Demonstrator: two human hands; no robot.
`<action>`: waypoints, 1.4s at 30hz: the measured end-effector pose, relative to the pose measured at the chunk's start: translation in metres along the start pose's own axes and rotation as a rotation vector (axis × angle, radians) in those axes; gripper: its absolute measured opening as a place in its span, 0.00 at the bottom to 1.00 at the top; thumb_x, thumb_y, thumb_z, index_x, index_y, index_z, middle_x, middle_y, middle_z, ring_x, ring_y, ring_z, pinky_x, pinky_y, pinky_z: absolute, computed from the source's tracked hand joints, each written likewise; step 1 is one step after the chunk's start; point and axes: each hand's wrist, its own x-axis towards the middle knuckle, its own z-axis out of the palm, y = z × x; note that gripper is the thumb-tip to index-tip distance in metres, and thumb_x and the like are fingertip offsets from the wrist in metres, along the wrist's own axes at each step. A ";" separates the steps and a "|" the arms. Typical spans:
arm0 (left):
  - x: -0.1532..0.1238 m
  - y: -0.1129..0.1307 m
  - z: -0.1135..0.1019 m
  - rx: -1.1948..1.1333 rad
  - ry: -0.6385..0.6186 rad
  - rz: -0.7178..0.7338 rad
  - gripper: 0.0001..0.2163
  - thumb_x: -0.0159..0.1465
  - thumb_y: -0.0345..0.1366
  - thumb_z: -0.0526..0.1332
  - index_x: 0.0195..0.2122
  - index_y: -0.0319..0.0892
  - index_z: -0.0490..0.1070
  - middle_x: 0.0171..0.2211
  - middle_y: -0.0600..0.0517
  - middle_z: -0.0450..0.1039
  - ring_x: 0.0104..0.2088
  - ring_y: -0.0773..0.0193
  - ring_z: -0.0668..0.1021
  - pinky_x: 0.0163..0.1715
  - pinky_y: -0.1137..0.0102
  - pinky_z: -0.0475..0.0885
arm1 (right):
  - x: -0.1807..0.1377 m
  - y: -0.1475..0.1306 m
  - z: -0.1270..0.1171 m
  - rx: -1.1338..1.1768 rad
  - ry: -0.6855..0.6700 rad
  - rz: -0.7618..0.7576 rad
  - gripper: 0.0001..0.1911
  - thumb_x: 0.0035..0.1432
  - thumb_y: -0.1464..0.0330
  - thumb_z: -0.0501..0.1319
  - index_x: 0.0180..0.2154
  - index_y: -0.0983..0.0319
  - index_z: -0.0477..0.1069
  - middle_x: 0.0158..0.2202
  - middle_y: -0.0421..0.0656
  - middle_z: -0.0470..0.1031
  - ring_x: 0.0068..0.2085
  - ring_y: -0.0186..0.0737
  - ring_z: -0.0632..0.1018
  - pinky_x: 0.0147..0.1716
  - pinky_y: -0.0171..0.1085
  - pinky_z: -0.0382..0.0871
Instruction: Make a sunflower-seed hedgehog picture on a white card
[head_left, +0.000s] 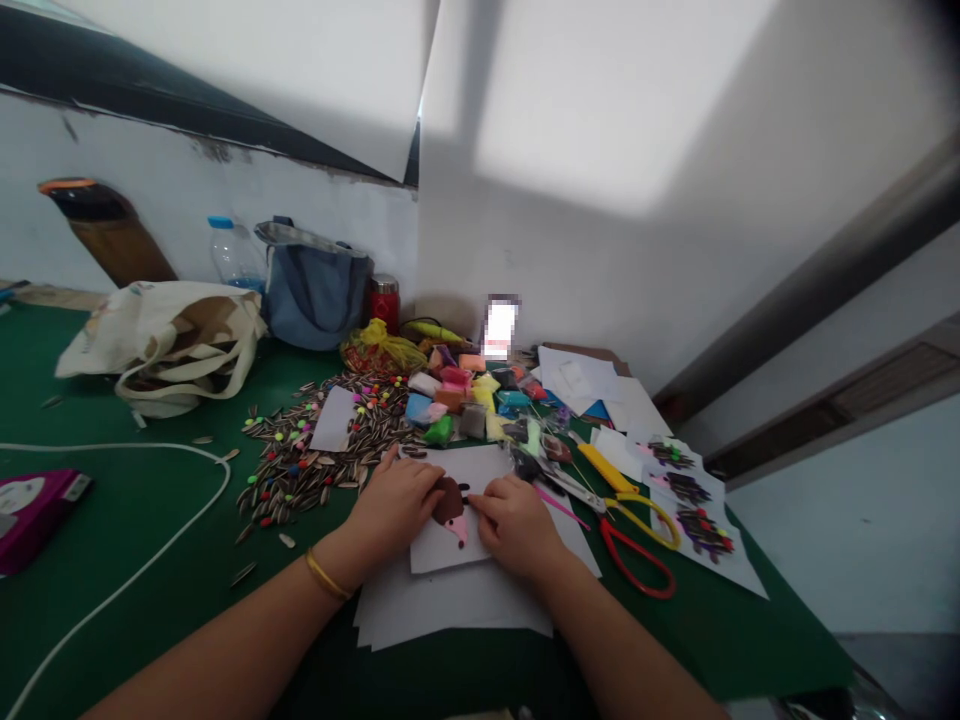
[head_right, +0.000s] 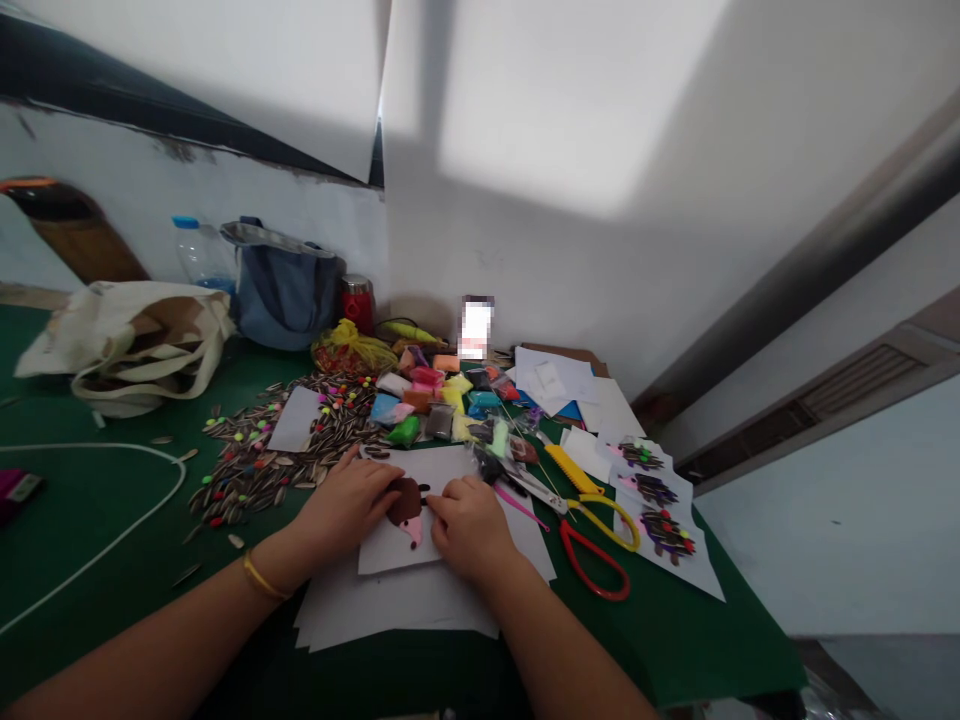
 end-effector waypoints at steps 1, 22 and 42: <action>0.000 0.000 0.000 -0.001 0.004 0.001 0.08 0.66 0.35 0.58 0.45 0.47 0.72 0.42 0.51 0.78 0.45 0.55 0.77 0.62 0.48 0.50 | 0.000 0.000 0.000 -0.011 -0.006 -0.006 0.15 0.55 0.74 0.60 0.43 0.58 0.79 0.33 0.44 0.74 0.36 0.42 0.70 0.39 0.40 0.61; -0.001 -0.001 -0.002 0.001 0.004 -0.005 0.08 0.66 0.35 0.57 0.45 0.47 0.71 0.42 0.51 0.78 0.45 0.56 0.77 0.63 0.49 0.50 | 0.001 -0.001 0.004 0.079 0.051 -0.031 0.16 0.53 0.75 0.59 0.42 0.60 0.79 0.34 0.45 0.75 0.36 0.42 0.71 0.40 0.40 0.64; -0.001 0.000 -0.002 0.006 -0.002 -0.009 0.08 0.66 0.34 0.57 0.45 0.46 0.72 0.43 0.51 0.78 0.45 0.55 0.77 0.62 0.48 0.50 | 0.001 0.000 0.004 0.112 0.059 -0.029 0.16 0.53 0.75 0.59 0.43 0.60 0.79 0.34 0.45 0.75 0.37 0.42 0.71 0.40 0.40 0.63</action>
